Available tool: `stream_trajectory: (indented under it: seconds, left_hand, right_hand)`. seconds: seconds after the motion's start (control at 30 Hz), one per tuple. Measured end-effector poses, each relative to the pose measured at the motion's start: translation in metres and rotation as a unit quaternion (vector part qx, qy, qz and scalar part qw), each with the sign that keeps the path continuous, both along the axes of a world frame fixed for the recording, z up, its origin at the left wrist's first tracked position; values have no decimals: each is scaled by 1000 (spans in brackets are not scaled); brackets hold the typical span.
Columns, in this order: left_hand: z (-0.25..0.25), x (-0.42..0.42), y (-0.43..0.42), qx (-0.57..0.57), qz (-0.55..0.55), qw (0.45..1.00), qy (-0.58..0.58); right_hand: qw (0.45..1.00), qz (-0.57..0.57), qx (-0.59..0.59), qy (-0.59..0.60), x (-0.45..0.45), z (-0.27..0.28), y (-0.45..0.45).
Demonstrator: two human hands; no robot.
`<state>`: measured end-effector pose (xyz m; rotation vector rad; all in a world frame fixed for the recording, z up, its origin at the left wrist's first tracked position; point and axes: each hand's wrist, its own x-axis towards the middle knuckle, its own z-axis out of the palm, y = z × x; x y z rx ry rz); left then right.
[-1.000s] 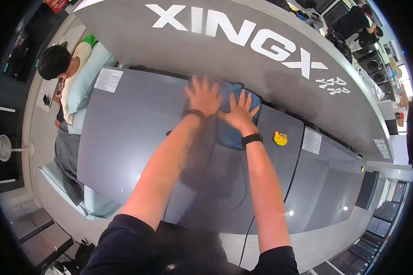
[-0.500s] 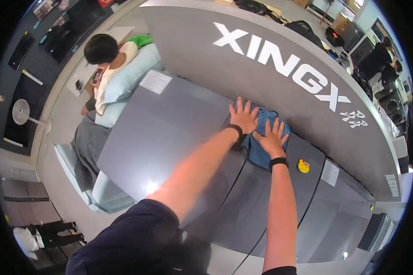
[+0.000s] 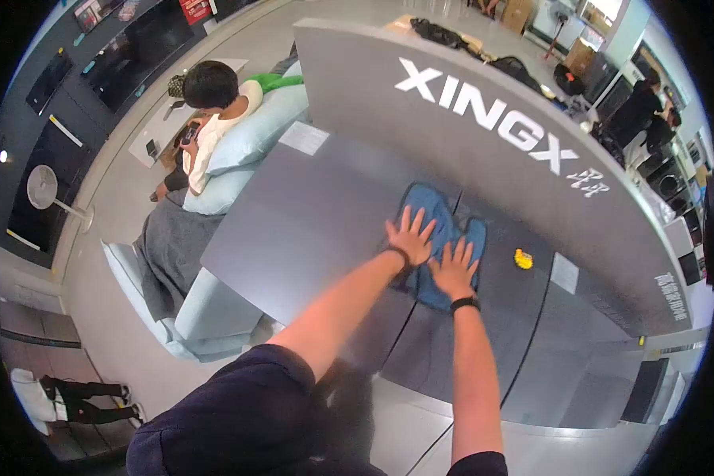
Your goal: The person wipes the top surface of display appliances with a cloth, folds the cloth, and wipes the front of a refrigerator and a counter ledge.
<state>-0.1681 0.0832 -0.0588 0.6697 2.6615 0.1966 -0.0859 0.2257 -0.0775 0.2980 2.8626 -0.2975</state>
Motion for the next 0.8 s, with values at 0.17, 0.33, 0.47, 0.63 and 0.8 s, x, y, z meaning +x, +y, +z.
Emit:
stream_trajectory:
  seconds: [0.17,0.33,0.47,0.63,0.8]
  left_hand:
    - [-1,62,-51,37,-2,999,-9]
    - [14,126,-91,-11,-24,1000,7]
    - [15,190,-131,-8,-46,998,45]
    - [11,232,-156,2,-66,995,79]
    - [9,212,-135,1,-72,995,69]
  right_hand:
    - [1000,14,-1,1,81,7,-34]
    - [997,-34,-50,41,165,5,-59]
    - [994,-74,-75,42,238,5,-74]
    - [980,-119,-152,43,282,3,-75]
    - [969,-173,-172,37,260,7,-78]
